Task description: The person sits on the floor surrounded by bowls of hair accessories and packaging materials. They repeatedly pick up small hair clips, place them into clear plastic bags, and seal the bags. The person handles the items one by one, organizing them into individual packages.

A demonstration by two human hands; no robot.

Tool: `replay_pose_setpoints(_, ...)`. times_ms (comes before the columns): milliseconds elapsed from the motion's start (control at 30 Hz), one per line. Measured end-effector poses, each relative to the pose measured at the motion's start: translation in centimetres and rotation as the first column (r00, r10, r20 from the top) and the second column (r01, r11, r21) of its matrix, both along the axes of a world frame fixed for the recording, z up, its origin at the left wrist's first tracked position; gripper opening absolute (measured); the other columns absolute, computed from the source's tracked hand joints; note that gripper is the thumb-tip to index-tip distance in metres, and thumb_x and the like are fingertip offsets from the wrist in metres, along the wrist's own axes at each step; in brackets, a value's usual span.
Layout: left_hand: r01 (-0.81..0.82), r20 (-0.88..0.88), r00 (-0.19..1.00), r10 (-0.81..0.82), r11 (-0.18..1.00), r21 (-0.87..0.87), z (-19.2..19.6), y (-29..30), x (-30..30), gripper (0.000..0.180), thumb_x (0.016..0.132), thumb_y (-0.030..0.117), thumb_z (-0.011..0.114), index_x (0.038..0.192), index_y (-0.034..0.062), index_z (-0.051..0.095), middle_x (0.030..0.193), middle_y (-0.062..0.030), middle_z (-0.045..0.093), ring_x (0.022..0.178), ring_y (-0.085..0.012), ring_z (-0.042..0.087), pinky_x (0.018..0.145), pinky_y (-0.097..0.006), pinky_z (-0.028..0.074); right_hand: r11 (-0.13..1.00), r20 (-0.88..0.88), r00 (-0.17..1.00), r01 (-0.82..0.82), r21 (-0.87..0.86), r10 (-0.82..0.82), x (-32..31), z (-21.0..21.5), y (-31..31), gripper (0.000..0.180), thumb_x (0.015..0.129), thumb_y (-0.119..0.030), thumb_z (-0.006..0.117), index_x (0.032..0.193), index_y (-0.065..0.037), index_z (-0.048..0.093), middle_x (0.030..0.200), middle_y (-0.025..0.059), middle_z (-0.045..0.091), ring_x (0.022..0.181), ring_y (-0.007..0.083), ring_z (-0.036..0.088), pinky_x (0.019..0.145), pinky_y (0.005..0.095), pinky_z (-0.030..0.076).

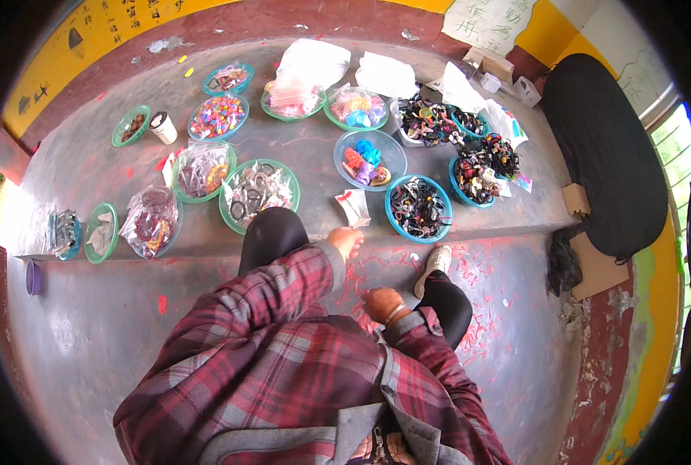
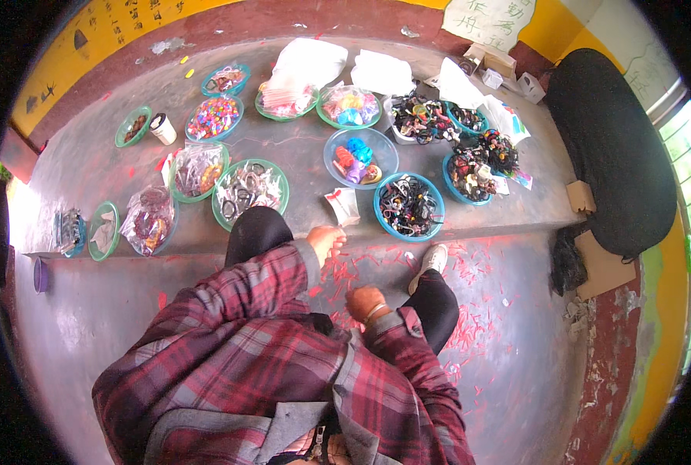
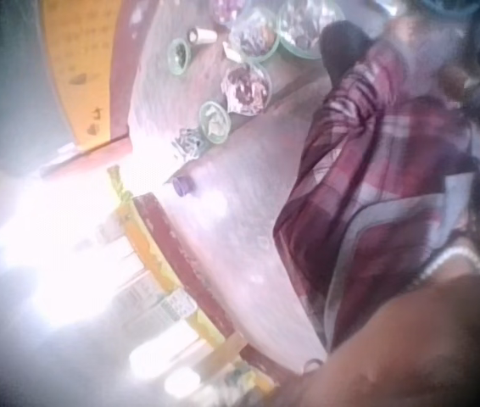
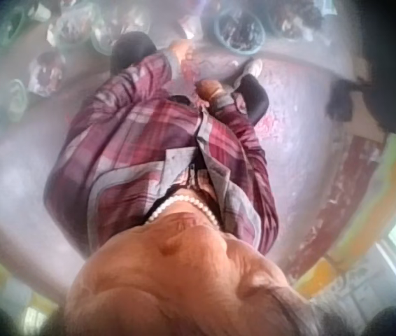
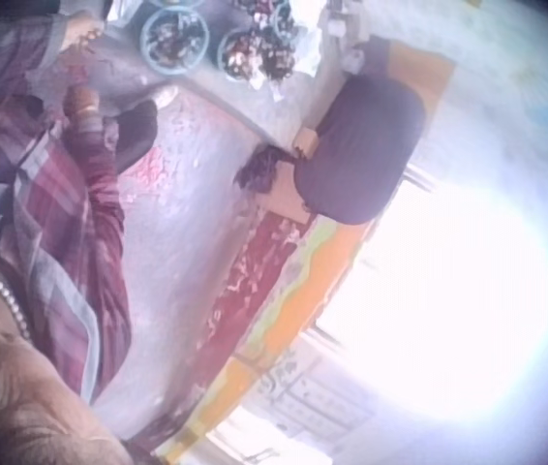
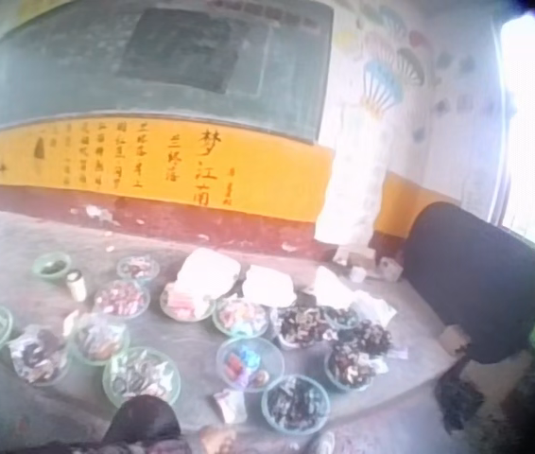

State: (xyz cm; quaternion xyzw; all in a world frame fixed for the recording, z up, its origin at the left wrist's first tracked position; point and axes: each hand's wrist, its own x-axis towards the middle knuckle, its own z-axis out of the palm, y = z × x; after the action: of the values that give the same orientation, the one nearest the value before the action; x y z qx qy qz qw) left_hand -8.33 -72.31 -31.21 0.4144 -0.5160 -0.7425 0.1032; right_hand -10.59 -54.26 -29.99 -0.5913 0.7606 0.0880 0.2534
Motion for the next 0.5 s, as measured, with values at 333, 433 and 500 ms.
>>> replay_pose_setpoints(333,0.109,0.412,0.902,0.126,0.858,-0.502,-1.2,-5.5,-7.2,0.034,0.068,0.030,0.058,0.078,-0.0015,0.063,0.074,-0.0249,0.059,0.074,-0.0353,0.060,0.062,-0.042,0.045,0.996,0.118,0.991,0.073,-0.048,-0.067,-0.6,-0.2,2.0,0.033,0.078,-0.040,0.049,0.080,-0.010,0.063,0.079,0.0135,0.062,0.075,0.0326,0.061,0.063,0.0439,0.048)
replay_pose_setpoints(433,0.118,0.443,0.889,0.112,0.880,-0.459,-4.4,-6.6,-8.1,0.034,0.070,0.030,0.055,0.080,-0.0011,0.063,0.079,-0.0233,0.060,0.079,-0.0342,0.060,0.066,-0.041,0.045,0.999,0.112,0.993,0.033,-0.018,-0.031,-1.0,-0.2,1.9,0.038,0.078,-0.043,0.048,0.079,-0.009,0.063,0.079,0.0147,0.062,0.075,0.0324,0.061,0.062,0.0437,0.048)
replay_pose_setpoints(500,0.390,0.532,0.846,-0.038,0.726,-0.567,-2.5,-6.1,-8.4,0.031,0.071,0.028,0.053,0.079,-0.0005,0.063,0.079,-0.0218,0.061,0.079,-0.0340,0.060,0.067,-0.040,0.045,0.999,0.148,0.988,0.039,0.025,-0.042,-1.3,-0.4,1.6,0.044,0.079,-0.048,0.045,0.079,-0.007,0.062,0.079,0.0159,0.062,0.075,0.0326,0.061,0.062,0.0442,0.048)
